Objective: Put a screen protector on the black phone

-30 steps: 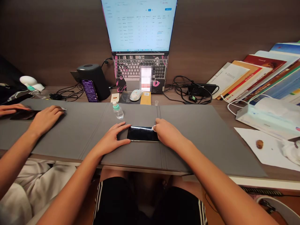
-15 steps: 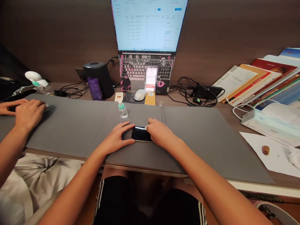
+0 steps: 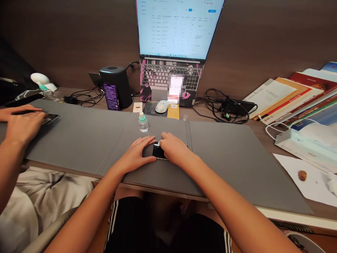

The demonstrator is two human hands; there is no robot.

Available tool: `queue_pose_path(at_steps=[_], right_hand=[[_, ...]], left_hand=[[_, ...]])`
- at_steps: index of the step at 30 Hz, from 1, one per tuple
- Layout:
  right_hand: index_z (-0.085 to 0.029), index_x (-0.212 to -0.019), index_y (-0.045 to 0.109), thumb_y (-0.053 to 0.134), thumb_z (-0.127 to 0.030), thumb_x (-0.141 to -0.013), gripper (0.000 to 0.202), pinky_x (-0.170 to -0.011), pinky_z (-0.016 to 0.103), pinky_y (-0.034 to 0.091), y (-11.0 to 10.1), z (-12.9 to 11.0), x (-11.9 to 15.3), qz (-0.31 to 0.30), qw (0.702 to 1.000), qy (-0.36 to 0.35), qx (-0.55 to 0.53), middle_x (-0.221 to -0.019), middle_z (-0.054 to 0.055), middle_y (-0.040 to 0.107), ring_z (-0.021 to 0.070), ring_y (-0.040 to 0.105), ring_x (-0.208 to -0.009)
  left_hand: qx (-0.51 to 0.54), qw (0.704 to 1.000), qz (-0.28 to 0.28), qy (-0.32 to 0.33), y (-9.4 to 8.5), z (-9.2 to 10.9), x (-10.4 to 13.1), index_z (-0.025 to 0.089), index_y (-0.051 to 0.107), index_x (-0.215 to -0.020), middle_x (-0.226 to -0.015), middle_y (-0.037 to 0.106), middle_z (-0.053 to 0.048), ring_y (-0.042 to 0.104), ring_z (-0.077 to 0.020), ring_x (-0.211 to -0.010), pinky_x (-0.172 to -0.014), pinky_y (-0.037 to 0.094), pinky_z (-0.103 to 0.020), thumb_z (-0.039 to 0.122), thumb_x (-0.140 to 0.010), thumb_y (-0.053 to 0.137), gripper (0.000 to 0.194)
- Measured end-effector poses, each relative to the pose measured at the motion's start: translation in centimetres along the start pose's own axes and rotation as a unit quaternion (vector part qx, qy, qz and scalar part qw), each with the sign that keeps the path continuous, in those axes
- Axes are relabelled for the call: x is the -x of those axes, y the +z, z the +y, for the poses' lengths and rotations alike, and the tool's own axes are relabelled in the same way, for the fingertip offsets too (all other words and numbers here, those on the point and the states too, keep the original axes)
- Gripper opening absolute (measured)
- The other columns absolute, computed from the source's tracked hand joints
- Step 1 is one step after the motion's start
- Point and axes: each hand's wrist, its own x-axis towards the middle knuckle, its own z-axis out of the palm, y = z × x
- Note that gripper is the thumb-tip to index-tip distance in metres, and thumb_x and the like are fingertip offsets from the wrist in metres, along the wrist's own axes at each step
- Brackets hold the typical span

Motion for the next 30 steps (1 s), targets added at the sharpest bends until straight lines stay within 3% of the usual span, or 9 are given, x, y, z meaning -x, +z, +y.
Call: queue_pose_path(at_steps=[6, 9, 12, 16, 19, 23, 30], right_hand=[[-0.012, -0.104, 0.076, 0.053, -0.005, -0.096, 0.026, -0.074, 0.031, 0.047, -0.3, -0.6, -0.7, 0.001, 1.000, -0.004, 0.004, -0.107, 0.016, 0.067, 0.0230, 0.062, -0.092], [-0.011, -0.104, 0.075, 0.055, -0.006, -0.096, 0.022, -0.078, 0.031, 0.051, -0.3, -0.9, -1.1, -0.002, 1.000, -0.006, 0.007, -0.110, 0.016, 0.067, 0.0222, 0.064, -0.096], [-0.013, -0.108, 0.071, 0.062, -0.017, -0.099, 0.013, -0.085, 0.036, 0.056, 0.0, -1.1, -1.5, 0.002, 1.000, -0.004, 0.007, -0.115, 0.010, 0.068, 0.0205, 0.066, -0.100], [-0.015, -0.113, 0.067, 0.068, -0.028, -0.098, 0.020, -0.086, 0.040, 0.059, 0.8, -1.7, -1.4, 0.025, 1.000, -0.003, -0.004, -0.119, 0.007, 0.067, 0.0203, 0.067, -0.102], [-0.013, -0.110, 0.068, 0.068, -0.017, -0.094, 0.017, -0.085, 0.037, 0.056, 1.6, -2.4, -0.8, 0.052, 0.998, -0.012, -0.021, -0.116, 0.010, 0.066, 0.0209, 0.064, -0.100], [-0.007, -0.111, 0.070, 0.059, 0.002, -0.086, 0.028, -0.085, 0.036, 0.050, 2.4, -3.3, 0.4, 0.089, 0.995, -0.020, -0.037, -0.109, 0.017, 0.064, 0.0247, 0.059, -0.099], [-0.009, -0.106, 0.069, 0.053, 0.005, -0.086, 0.028, -0.082, 0.033, 0.045, 3.3, -3.9, 2.2, 0.129, 0.988, -0.044, -0.066, -0.100, 0.013, 0.060, 0.0235, 0.056, -0.095]], left_hand=[[0.016, 1.000, -0.003, -0.019, -0.1, 0.2, 0.0, 0.027, 0.031, -0.162, -0.168, 0.037, -0.008, 0.030, -0.0319, -0.158, -0.131, 0.021, -0.054, 0.036, -0.086, 0.073, 0.087], [0.015, 1.000, -0.002, -0.024, -0.1, 0.2, -0.1, 0.024, 0.032, -0.162, -0.167, 0.040, -0.009, 0.028, -0.0323, -0.159, -0.132, 0.022, -0.053, 0.036, -0.086, 0.074, 0.088], [0.017, 1.000, 0.000, -0.012, 0.0, 0.0, -0.1, 0.023, 0.034, -0.161, -0.165, 0.043, -0.009, 0.030, -0.0315, -0.158, -0.132, 0.020, -0.052, 0.037, -0.086, 0.075, 0.087], [0.025, 1.000, 0.000, -0.004, -0.1, -0.2, -0.1, 0.023, 0.037, -0.160, -0.165, 0.044, -0.008, 0.034, -0.0292, -0.156, -0.132, 0.023, -0.050, 0.035, -0.085, 0.075, 0.084], [0.021, 1.000, 0.001, 0.001, -0.1, -0.5, -0.2, 0.026, 0.040, -0.158, -0.165, 0.044, -0.006, 0.035, -0.0289, -0.156, -0.131, 0.023, -0.051, 0.036, -0.084, 0.076, 0.083], [0.011, 1.000, -0.001, 0.006, 0.1, -0.7, -0.3, 0.028, 0.046, -0.154, -0.164, 0.046, -0.005, 0.034, -0.0299, -0.156, -0.131, 0.024, -0.051, 0.040, -0.085, 0.075, 0.075], [-0.006, 1.000, -0.003, 0.008, 0.1, -0.4, 0.0, 0.027, 0.049, -0.153, -0.162, 0.048, -0.006, 0.033, -0.0287, -0.157, -0.132, 0.020, -0.050, 0.047, -0.080, 0.080, 0.081]])
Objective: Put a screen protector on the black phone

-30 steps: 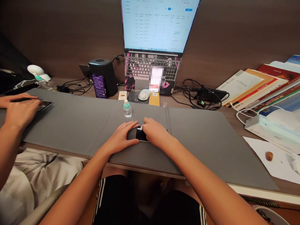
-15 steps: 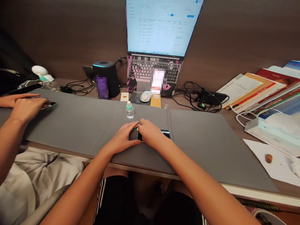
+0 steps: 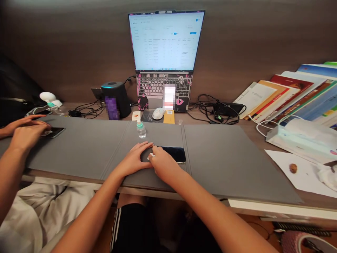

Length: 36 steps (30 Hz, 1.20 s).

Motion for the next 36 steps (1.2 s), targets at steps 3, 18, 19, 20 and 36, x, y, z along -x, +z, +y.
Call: queue_pose_path(at_steps=[3, 18, 19, 20, 36], right_hand=[[-0.009, -0.109, 0.069, 0.053, 0.005, -0.086, 0.030, -0.081, 0.032, 0.044, 0.1, 0.3, 0.7, 0.006, 1.000, -0.007, -0.011, -0.100, 0.012, 0.060, 0.0230, 0.056, -0.094], [-0.016, -0.113, 0.068, 0.044, 0.000, -0.093, 0.035, -0.073, 0.030, 0.039, -0.8, 5.6, 9.4, 0.027, 0.997, 0.064, -0.023, -0.098, 0.009, 0.058, 0.0197, 0.050, -0.080], [-0.015, -0.113, 0.068, 0.044, -0.001, -0.093, 0.034, -0.073, 0.031, 0.039, -0.8, 5.9, 9.8, 0.026, 0.997, 0.070, -0.020, -0.097, 0.009, 0.057, 0.0200, 0.049, -0.079], [-0.015, -0.114, 0.068, 0.044, -0.002, -0.094, 0.034, -0.073, 0.031, 0.038, -0.8, 6.1, 10.1, 0.024, 0.997, 0.077, -0.016, -0.096, 0.009, 0.057, 0.0202, 0.049, -0.078], [-0.013, -0.096, 0.071, 0.047, -0.004, -0.095, 0.026, -0.068, 0.032, 0.033, -1.7, 7.3, 7.3, -0.032, 0.987, 0.153, 0.046, -0.092, 0.011, 0.060, 0.0200, 0.051, -0.076]], left_hand=[[-0.005, 1.000, -0.001, -0.007, 0.0, 0.0, 0.0, 0.027, 0.050, -0.153, -0.163, 0.047, -0.008, 0.033, -0.0293, -0.157, -0.132, 0.020, -0.052, 0.049, -0.081, 0.079, 0.081], [-0.009, 0.999, 0.007, -0.051, -0.1, 0.0, 0.2, 0.031, 0.056, -0.148, -0.165, 0.043, -0.007, 0.037, -0.0317, -0.154, -0.127, 0.029, -0.053, 0.042, -0.087, 0.074, 0.065], [-0.009, 0.999, 0.005, -0.051, -0.1, 0.1, 0.2, 0.031, 0.056, -0.148, -0.165, 0.043, -0.007, 0.037, -0.0316, -0.154, -0.128, 0.029, -0.053, 0.042, -0.087, 0.074, 0.064], [-0.010, 0.999, 0.003, -0.050, -0.1, 0.1, 0.2, 0.030, 0.056, -0.148, -0.164, 0.044, -0.008, 0.037, -0.0314, -0.154, -0.128, 0.029, -0.052, 0.043, -0.087, 0.074, 0.064], [-0.020, 0.998, 0.006, -0.056, 0.2, -0.1, 0.2, 0.031, 0.056, -0.149, -0.165, 0.043, -0.008, 0.035, -0.0339, -0.155, -0.126, 0.030, -0.055, 0.045, -0.090, 0.072, 0.063]])
